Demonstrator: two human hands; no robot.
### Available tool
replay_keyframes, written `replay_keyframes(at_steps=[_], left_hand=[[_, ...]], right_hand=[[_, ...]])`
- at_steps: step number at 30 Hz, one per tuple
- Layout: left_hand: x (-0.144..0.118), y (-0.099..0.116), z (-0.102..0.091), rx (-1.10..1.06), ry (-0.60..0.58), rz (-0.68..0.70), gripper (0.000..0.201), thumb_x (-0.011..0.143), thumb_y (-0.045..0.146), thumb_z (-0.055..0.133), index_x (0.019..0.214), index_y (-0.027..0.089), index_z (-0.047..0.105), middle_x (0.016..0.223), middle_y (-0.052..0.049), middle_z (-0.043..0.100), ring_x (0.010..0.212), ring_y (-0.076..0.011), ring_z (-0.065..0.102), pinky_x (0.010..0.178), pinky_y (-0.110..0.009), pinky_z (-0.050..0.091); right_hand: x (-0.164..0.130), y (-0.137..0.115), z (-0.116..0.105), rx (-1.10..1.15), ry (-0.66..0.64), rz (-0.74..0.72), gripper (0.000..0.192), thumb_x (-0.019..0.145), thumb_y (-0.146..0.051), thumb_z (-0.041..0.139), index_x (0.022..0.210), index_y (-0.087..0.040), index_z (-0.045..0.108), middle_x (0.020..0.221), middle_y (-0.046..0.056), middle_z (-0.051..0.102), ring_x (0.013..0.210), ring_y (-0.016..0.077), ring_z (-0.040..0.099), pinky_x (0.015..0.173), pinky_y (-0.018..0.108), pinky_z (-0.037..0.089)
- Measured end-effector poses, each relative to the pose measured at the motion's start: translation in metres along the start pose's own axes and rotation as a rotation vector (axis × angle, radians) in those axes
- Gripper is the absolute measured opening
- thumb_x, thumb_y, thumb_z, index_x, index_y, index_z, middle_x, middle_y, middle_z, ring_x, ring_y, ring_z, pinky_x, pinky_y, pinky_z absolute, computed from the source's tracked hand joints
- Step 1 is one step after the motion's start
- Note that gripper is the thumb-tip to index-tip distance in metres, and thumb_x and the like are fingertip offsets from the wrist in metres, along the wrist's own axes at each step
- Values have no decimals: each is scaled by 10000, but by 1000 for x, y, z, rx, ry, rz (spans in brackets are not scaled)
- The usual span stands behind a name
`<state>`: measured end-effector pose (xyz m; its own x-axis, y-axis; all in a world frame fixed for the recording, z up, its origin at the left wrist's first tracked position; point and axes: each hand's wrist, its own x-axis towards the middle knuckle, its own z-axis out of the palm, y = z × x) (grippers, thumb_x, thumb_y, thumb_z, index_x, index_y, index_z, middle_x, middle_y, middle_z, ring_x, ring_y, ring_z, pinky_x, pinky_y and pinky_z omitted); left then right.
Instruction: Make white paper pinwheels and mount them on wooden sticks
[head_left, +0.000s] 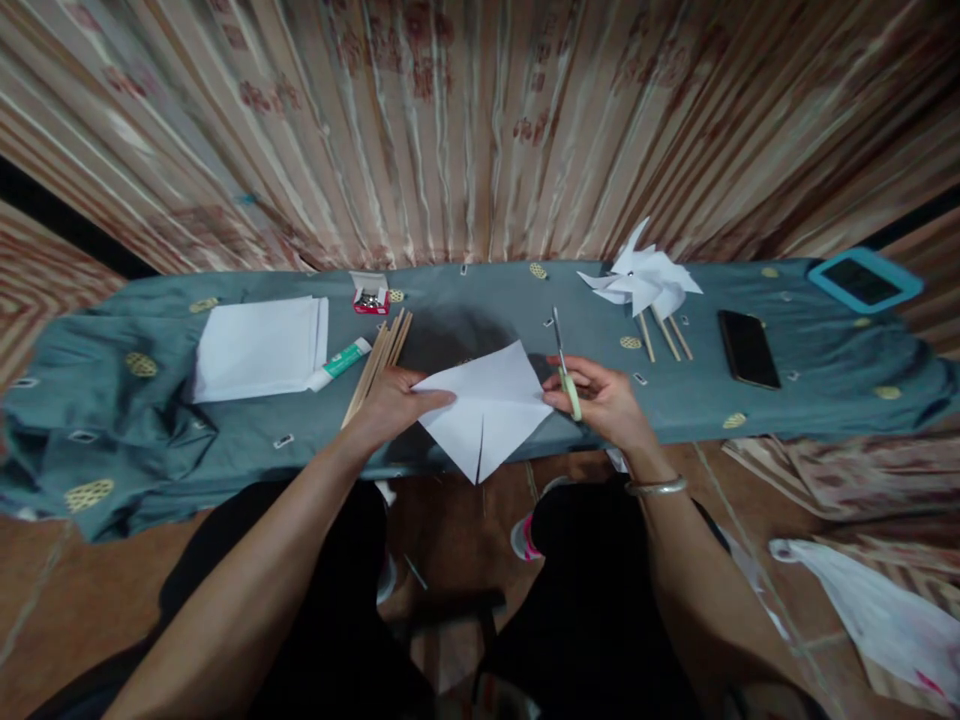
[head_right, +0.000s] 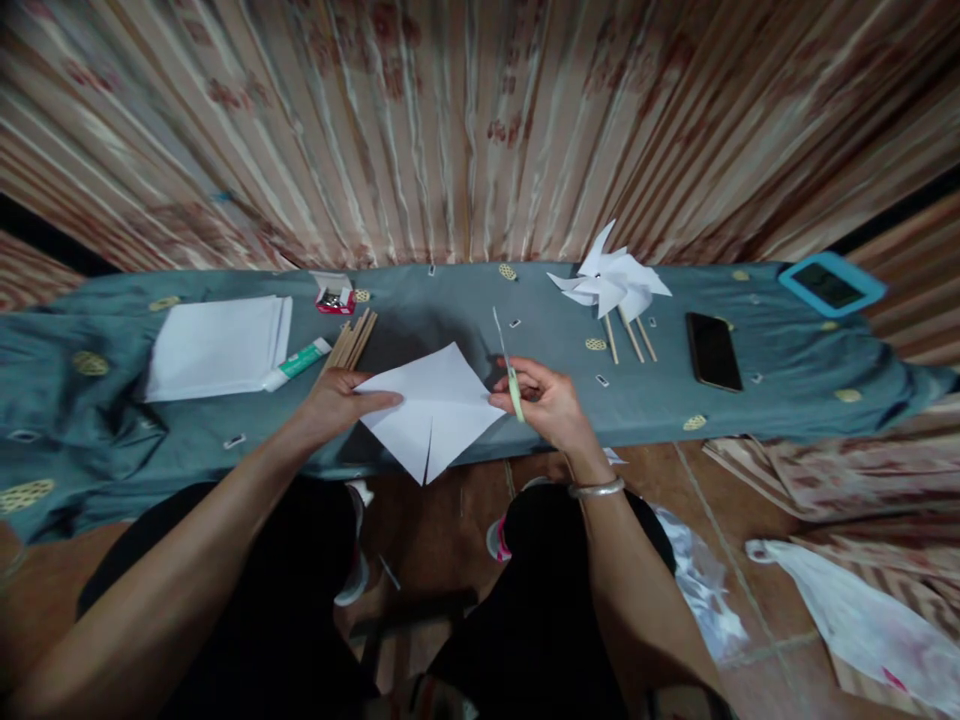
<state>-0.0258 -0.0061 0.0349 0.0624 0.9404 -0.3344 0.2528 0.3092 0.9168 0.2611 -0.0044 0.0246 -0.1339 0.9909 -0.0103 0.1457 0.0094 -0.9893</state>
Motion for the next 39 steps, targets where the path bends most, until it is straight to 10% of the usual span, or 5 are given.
replay_keyframes(at_steps=[7,13,22,39], left_hand=[[3,4,4,-187,39,18,248,527,368,841,649,180,735,627,-36,701,558,-177,608,548,-275,456],[5,14,5,-649,56,45,447,776,543,641,966,146,720,986,-128,753,883,-225,696,756,-329,538],[-14,5,68,-738,-231,-33,476,608,243,857,1043,179,673,1165,-110,698,1151,-296,627,1003,-456,457],[11,10,54,-509,382,309,619,569,232,799,1163,183,629,1104,-95,726,1037,-289,670,984,-453,501]], right_hand=[[-4,1,10,42,-56,72,507,566,-402,872,992,-182,708,624,-57,627,559,87,526,551,236,438],[3,-1,10,108,172,-8,452,547,-423,858,906,-218,675,612,-69,595,572,102,521,577,247,436],[8,4,43,9,305,-83,456,632,-427,785,1008,-214,640,581,-77,563,583,127,550,640,274,465],[4,-2,65,124,36,1,519,611,-510,821,992,-201,650,733,-11,691,669,153,625,632,270,497]])
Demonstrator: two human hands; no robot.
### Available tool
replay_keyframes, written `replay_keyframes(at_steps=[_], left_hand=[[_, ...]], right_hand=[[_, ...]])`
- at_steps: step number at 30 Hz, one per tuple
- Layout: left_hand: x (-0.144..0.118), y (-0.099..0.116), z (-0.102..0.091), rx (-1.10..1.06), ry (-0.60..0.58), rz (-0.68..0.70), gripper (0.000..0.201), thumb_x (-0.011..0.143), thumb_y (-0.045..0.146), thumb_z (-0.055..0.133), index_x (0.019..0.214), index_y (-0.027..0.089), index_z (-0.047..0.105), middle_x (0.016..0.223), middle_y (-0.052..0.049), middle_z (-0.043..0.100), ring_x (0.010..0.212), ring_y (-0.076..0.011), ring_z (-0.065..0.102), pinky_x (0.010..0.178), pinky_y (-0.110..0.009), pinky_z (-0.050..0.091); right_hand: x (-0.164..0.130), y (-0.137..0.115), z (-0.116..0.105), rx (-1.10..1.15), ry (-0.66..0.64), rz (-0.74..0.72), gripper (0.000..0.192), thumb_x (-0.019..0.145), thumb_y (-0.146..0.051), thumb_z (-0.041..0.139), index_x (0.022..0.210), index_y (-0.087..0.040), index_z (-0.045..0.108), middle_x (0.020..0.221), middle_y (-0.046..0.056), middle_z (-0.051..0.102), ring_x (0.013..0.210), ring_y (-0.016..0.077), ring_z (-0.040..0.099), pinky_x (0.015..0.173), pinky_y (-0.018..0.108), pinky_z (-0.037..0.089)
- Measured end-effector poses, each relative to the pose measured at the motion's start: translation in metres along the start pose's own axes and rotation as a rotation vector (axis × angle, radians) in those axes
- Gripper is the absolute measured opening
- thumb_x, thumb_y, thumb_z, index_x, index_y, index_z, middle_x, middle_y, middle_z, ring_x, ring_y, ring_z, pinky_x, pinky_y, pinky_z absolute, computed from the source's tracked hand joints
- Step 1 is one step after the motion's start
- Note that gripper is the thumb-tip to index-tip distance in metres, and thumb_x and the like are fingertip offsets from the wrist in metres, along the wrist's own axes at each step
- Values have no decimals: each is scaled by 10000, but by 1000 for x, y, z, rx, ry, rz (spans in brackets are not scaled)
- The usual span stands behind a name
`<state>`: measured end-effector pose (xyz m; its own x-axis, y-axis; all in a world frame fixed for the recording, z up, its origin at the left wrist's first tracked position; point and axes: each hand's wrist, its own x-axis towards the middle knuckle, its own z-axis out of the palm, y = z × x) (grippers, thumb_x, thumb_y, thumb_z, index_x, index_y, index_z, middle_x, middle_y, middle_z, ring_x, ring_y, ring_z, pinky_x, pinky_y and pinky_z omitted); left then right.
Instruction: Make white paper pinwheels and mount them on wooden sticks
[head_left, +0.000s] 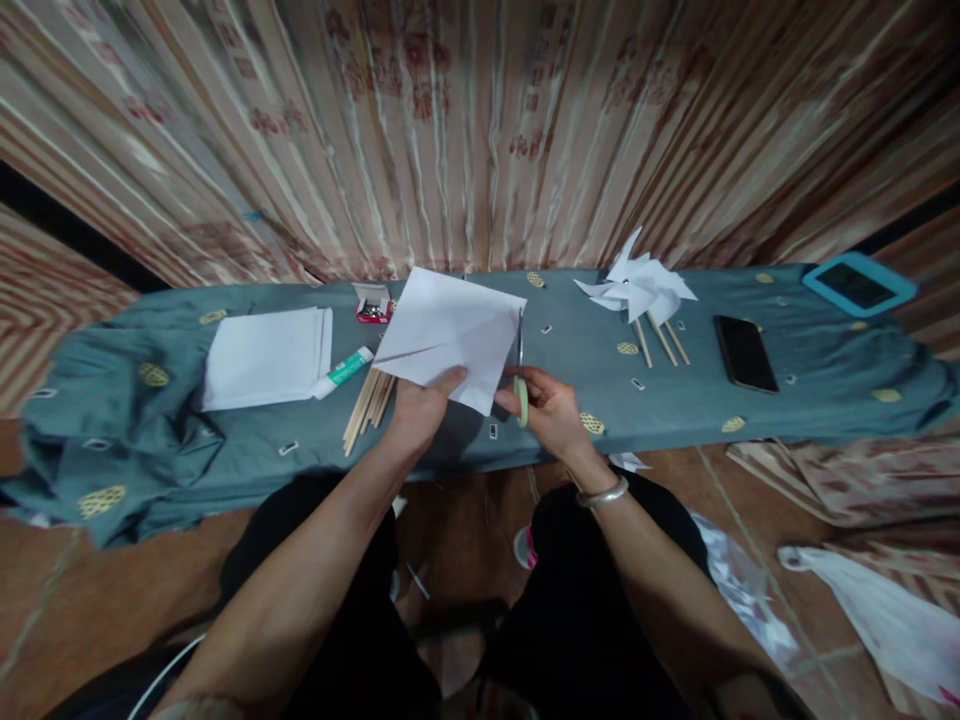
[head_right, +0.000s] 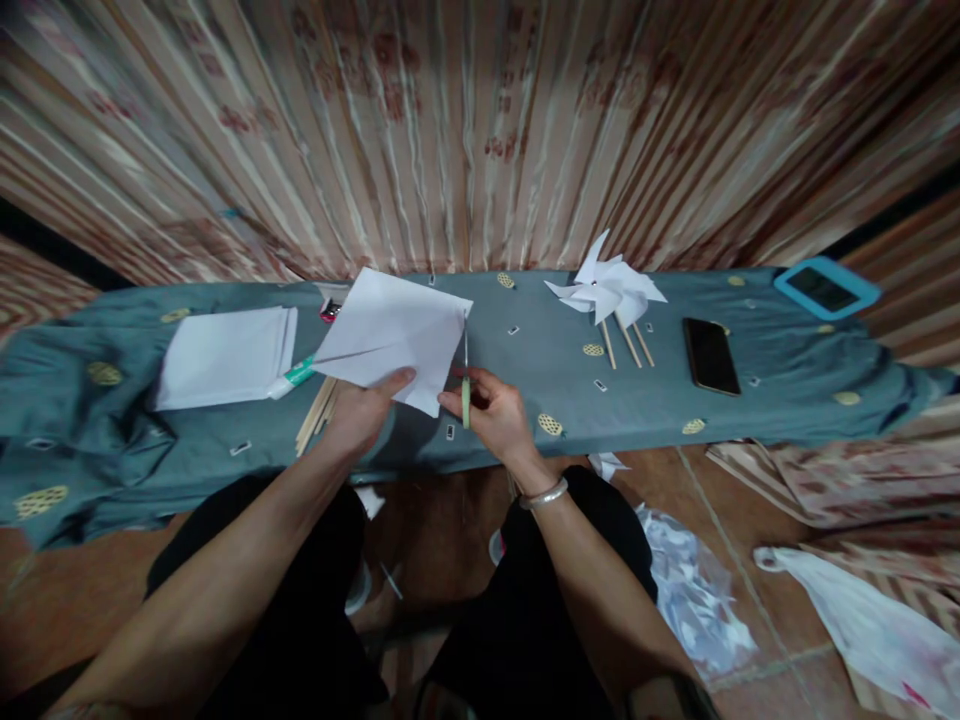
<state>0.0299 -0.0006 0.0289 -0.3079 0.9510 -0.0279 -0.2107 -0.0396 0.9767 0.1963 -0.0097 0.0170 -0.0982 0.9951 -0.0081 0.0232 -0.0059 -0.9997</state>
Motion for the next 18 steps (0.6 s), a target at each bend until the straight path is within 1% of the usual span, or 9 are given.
replay_keyframes(at_steps=[2,3,5,8,10,12,15,18], left_hand=[[8,3,-5,37,53,79,652,548,227,822,1168,189,623,1120,-90,721,1059,-289,663,1005,-440,493],[12,4,-8,36,66,96,657,545,232,831,1167,196,622,1125,-86,718,1069,-288,660,1009,-435,493],[20,8,-14,17,79,92,632,554,255,843,1145,198,629,1098,-80,723,1070,-284,660,1001,-431,505],[28,12,-20,-26,102,69,563,577,276,838,1096,173,647,1006,-85,736,1069,-287,658,973,-432,527],[30,14,-22,-54,110,84,546,586,258,825,1095,163,651,982,-83,738,1073,-287,655,964,-427,533],[31,15,-23,-60,100,98,530,593,250,817,1090,163,657,973,-74,740,1055,-281,661,960,-422,536],[29,11,-22,-22,86,91,499,607,284,830,1061,156,670,972,-80,738,1016,-275,673,961,-425,533],[26,8,-19,-14,85,88,579,593,263,837,1131,164,649,1036,-81,733,1001,-269,681,967,-419,525]], right_hand=[[-5,-3,0,-11,-56,25,495,632,-519,808,971,-193,656,705,-21,666,645,136,602,591,250,465],[-8,-5,0,-16,-86,40,491,643,-526,800,971,-189,656,698,-23,658,634,129,589,573,243,448],[-15,-6,1,-18,-161,67,491,670,-533,782,992,-186,654,718,-13,662,634,122,577,564,237,433],[-25,-3,5,-2,-295,107,484,711,-538,757,1029,-190,649,787,7,684,665,120,585,612,245,453],[-31,0,9,-5,-392,134,484,728,-547,745,1039,-188,650,812,17,691,691,123,592,641,251,460],[-36,2,14,-31,-472,157,497,728,-562,742,1037,-183,656,808,19,691,691,122,588,626,245,448],[-37,3,20,-43,-519,166,516,734,-597,722,1029,-179,663,760,8,671,677,121,579,602,239,430],[-34,3,22,0,-524,183,519,745,-616,700,1020,-177,665,737,6,659,672,121,583,629,248,452]])
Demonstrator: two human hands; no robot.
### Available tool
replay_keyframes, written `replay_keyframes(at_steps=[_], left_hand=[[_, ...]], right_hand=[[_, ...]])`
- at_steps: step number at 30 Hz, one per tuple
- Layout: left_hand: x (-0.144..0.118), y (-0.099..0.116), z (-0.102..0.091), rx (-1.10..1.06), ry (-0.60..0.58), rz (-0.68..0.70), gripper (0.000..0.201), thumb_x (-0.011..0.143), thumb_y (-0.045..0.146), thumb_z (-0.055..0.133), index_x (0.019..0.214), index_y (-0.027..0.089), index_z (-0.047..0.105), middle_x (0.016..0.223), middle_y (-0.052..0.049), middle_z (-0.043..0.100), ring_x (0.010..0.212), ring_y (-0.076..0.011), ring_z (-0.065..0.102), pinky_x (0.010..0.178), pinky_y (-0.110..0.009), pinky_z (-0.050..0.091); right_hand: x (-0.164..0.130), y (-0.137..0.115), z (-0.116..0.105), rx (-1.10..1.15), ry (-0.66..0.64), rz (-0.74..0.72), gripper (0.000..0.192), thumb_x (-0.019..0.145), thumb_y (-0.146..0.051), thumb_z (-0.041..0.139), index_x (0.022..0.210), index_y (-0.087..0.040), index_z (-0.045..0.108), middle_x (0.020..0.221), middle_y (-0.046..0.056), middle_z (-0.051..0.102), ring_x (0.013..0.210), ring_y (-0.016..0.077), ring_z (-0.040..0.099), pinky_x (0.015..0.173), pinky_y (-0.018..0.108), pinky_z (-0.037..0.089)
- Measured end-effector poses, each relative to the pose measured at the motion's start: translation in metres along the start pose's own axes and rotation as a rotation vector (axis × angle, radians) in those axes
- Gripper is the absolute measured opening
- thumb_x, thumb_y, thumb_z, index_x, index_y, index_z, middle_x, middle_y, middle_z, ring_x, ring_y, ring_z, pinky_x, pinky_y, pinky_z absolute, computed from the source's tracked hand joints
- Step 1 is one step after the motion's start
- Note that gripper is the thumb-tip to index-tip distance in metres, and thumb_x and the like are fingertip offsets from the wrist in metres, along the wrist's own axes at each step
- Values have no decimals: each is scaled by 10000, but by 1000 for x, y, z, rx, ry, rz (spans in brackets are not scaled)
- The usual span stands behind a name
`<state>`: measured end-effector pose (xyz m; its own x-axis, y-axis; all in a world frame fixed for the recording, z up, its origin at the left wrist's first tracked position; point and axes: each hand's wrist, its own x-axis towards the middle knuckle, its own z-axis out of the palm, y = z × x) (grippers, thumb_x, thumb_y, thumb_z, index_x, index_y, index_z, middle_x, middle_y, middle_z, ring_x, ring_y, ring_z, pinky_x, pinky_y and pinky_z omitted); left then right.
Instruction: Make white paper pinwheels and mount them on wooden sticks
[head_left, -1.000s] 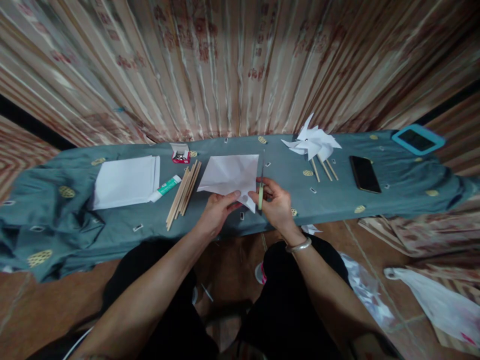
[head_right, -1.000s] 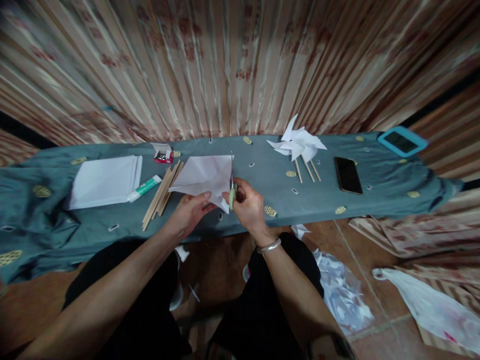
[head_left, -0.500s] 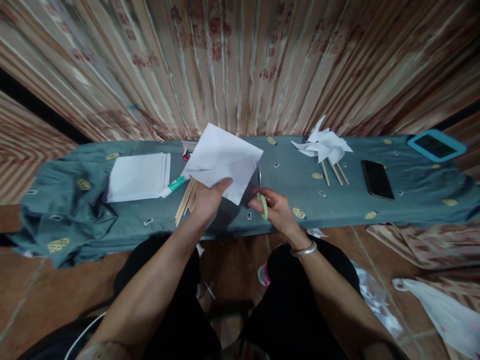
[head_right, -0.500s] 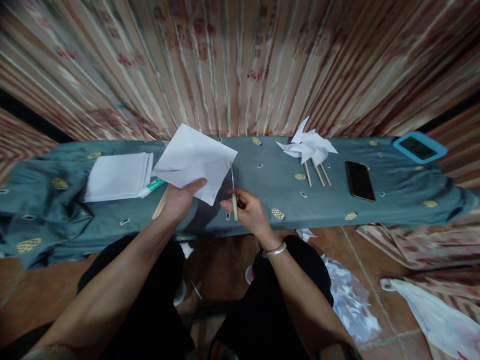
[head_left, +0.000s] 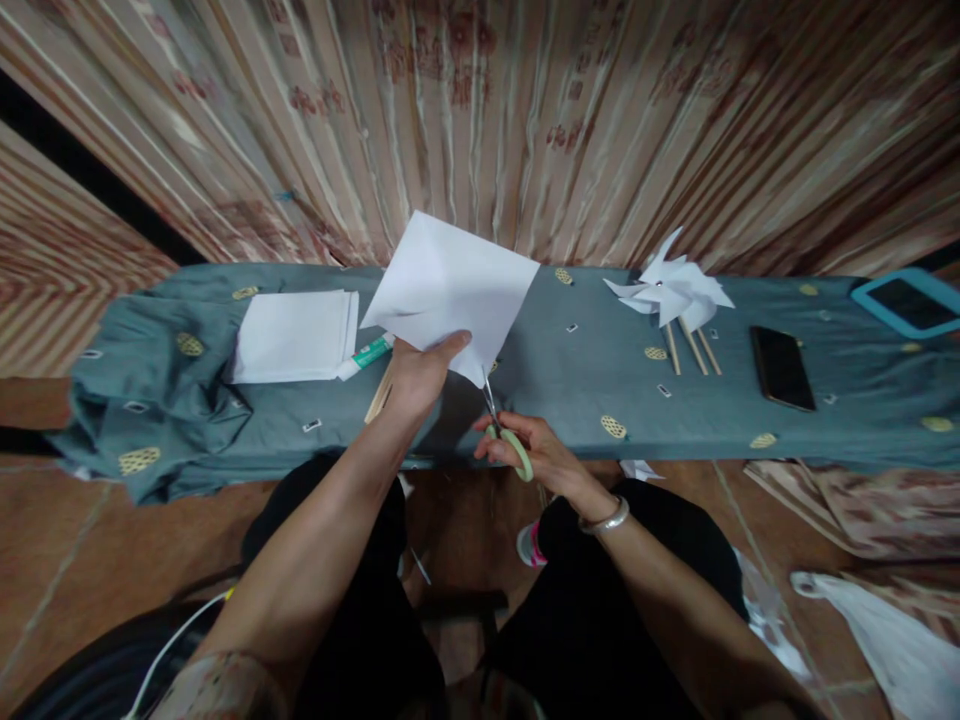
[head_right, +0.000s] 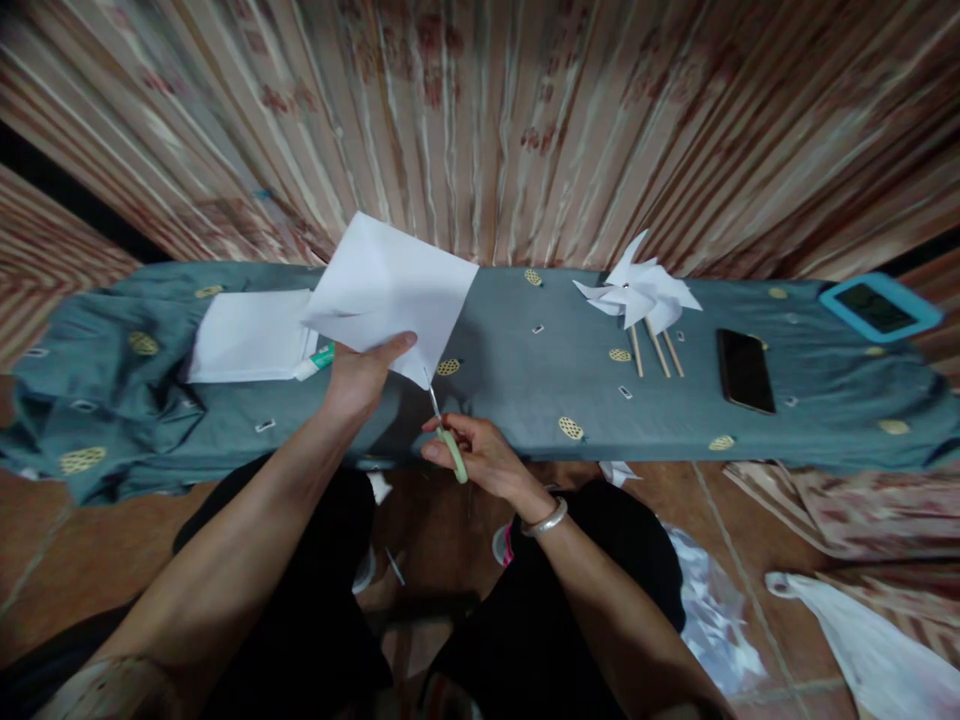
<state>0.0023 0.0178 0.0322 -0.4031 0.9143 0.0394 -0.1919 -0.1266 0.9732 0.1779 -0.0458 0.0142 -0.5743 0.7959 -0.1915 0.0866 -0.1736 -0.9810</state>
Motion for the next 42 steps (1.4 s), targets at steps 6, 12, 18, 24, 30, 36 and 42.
replay_keyframes(at_steps=[6,12,18,24,30,36,42], left_hand=[[-5,2,5,-7,-37,1,669,595,248,837,1219,179,606,1064,-77,734,1000,-268,691,961,-416,526],[-8,2,8,-19,-31,-6,661,593,234,827,1211,170,601,1089,-80,729,997,-261,688,965,-423,529],[-8,1,9,-10,-19,-14,701,576,241,839,1227,161,594,1083,-91,727,1022,-271,683,974,-428,523],[-7,-2,7,-8,-35,-7,705,574,245,848,1229,170,600,1066,-83,732,1030,-272,683,969,-405,522],[-6,-2,7,-8,-26,-3,678,573,237,839,1207,164,608,1055,-88,733,1029,-269,681,978,-417,518],[-7,0,6,-2,-12,-20,701,577,217,836,1235,171,600,1045,-81,732,1044,-268,680,967,-403,519],[-7,0,5,1,-16,-5,661,587,229,830,1208,173,613,1070,-85,727,1002,-276,686,969,-424,522]], right_hand=[[4,2,-2,54,17,27,504,725,-587,733,1009,-176,667,811,30,697,693,121,616,650,252,492],[3,0,-2,66,19,31,468,725,-564,744,987,-183,670,801,27,707,677,121,623,628,248,491],[3,-3,-4,59,22,13,470,721,-571,743,984,-189,666,797,25,719,668,120,622,621,247,489],[4,1,-3,43,40,3,471,721,-572,742,974,-180,680,758,19,710,644,110,602,629,246,473],[4,2,-1,46,41,-1,442,722,-543,751,970,-183,684,743,18,704,634,111,601,620,244,472],[5,3,2,70,70,5,424,683,-502,795,943,-185,687,719,9,701,605,104,591,598,235,481],[6,5,6,110,91,13,400,663,-467,813,926,-192,686,697,-3,690,602,101,582,580,225,468]])
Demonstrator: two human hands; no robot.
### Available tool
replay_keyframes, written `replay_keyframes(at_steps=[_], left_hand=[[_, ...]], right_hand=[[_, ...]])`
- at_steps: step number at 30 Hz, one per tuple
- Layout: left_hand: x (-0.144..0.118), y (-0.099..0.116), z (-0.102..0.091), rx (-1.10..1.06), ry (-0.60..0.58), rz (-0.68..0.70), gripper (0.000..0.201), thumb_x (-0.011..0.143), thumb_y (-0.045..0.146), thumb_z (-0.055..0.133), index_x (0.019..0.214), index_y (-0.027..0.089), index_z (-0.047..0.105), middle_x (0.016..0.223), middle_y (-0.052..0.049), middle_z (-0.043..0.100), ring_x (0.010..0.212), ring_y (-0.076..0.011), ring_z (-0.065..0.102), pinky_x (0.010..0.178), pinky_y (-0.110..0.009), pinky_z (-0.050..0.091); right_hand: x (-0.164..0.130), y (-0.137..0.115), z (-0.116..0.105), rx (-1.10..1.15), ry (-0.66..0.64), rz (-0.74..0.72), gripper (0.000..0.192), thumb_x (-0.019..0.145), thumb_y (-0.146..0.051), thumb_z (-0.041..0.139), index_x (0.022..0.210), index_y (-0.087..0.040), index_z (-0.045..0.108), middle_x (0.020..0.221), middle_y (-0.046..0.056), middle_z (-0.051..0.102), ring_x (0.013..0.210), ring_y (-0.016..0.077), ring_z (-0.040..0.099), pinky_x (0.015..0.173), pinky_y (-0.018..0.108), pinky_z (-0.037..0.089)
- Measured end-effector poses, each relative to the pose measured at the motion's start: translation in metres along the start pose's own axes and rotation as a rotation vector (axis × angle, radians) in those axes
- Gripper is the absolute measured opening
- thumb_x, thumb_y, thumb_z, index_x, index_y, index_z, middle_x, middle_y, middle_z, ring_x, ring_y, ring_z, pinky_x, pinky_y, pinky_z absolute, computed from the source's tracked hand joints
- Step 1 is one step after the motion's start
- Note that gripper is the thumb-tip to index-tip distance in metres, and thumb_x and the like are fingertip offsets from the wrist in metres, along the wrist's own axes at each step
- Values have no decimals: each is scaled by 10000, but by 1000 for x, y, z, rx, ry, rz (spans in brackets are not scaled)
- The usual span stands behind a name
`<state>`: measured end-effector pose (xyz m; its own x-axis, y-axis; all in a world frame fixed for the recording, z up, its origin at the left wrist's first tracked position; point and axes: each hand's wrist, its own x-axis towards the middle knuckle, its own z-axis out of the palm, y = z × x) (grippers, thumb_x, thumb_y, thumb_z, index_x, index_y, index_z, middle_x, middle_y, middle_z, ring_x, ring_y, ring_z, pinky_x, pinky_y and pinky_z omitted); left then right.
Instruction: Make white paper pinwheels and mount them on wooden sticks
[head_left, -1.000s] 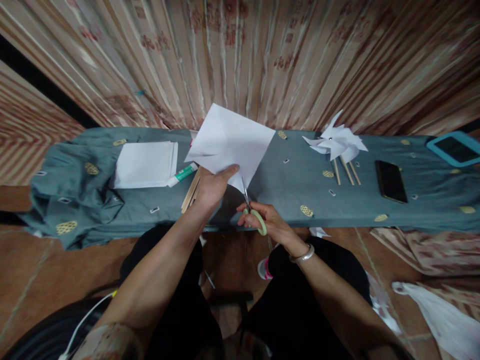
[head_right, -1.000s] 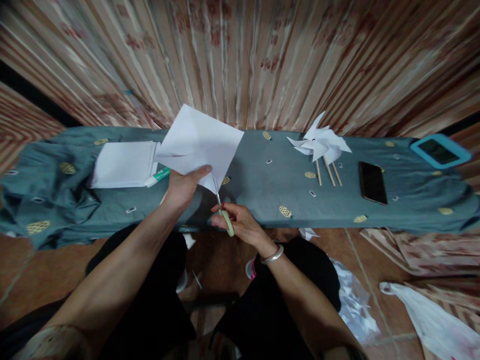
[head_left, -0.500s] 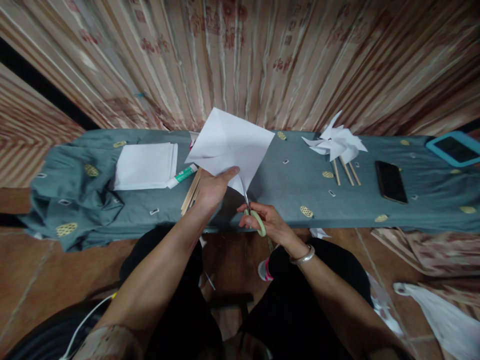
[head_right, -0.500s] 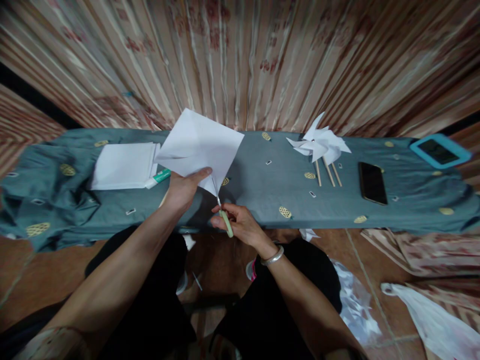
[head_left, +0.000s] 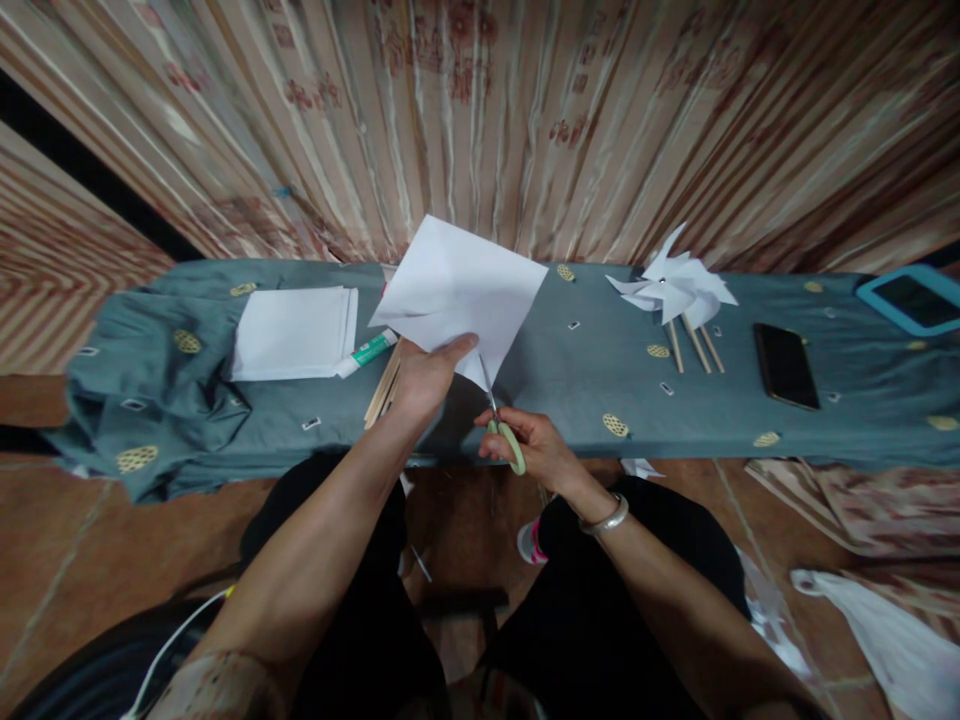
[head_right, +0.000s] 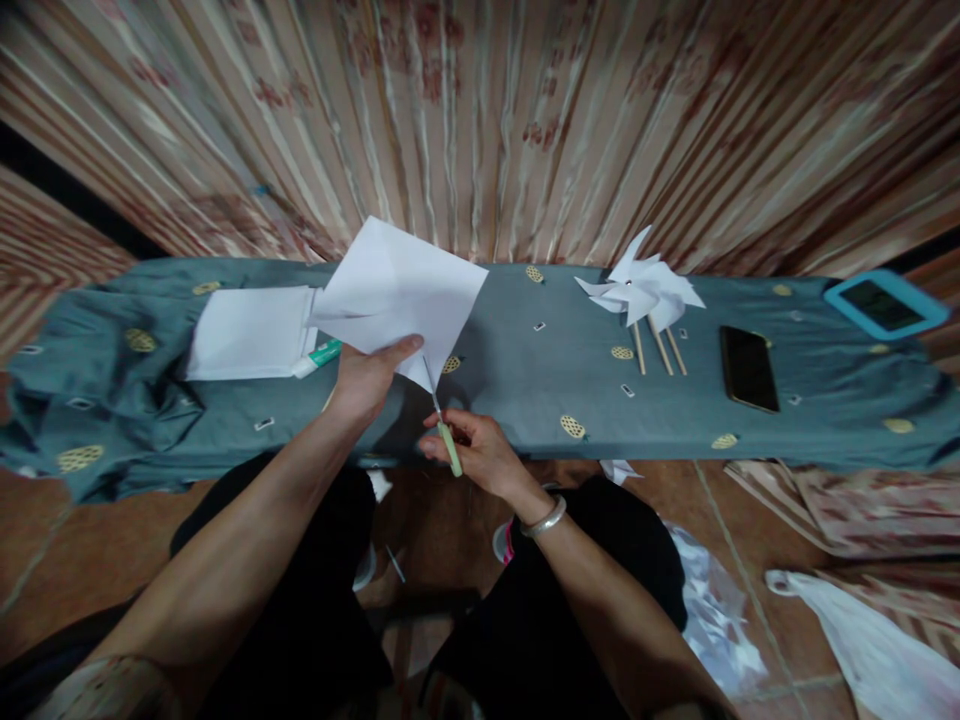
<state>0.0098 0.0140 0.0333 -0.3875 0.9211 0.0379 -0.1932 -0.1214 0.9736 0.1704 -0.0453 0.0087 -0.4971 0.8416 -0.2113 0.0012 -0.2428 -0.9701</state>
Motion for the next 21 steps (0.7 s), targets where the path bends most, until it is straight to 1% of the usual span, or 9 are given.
replay_keyframes(at_steps=[3,9,13,16,21], left_hand=[[0,1,0,0,2,10,671,586,227,830,1217,169,609,1058,-81,731,977,-268,693,955,-415,528],[1,3,1,8,16,-22,692,577,230,834,1226,154,608,1015,-84,741,967,-277,695,946,-427,532],[2,2,0,0,13,-17,677,565,241,837,1199,148,620,998,-85,741,955,-280,695,934,-431,535],[3,1,0,-9,22,0,677,553,245,837,1187,138,623,990,-88,741,940,-278,697,927,-429,532],[2,1,1,-17,25,-2,678,548,264,835,1174,110,623,979,-110,739,913,-274,695,900,-426,530]], right_hand=[[0,0,2,27,28,12,412,626,-450,838,906,-187,688,679,-9,684,585,94,572,564,219,456],[1,-1,5,47,58,40,420,581,-448,859,864,-190,685,645,-29,675,550,79,561,539,205,447],[2,2,5,58,67,37,419,598,-447,850,884,-194,678,639,-33,677,549,84,577,549,214,469],[2,5,5,43,73,20,407,622,-447,836,892,-188,677,626,-35,669,538,83,577,538,211,463],[3,7,5,50,73,19,410,626,-434,834,911,-183,680,632,-32,667,553,92,593,549,219,474]])
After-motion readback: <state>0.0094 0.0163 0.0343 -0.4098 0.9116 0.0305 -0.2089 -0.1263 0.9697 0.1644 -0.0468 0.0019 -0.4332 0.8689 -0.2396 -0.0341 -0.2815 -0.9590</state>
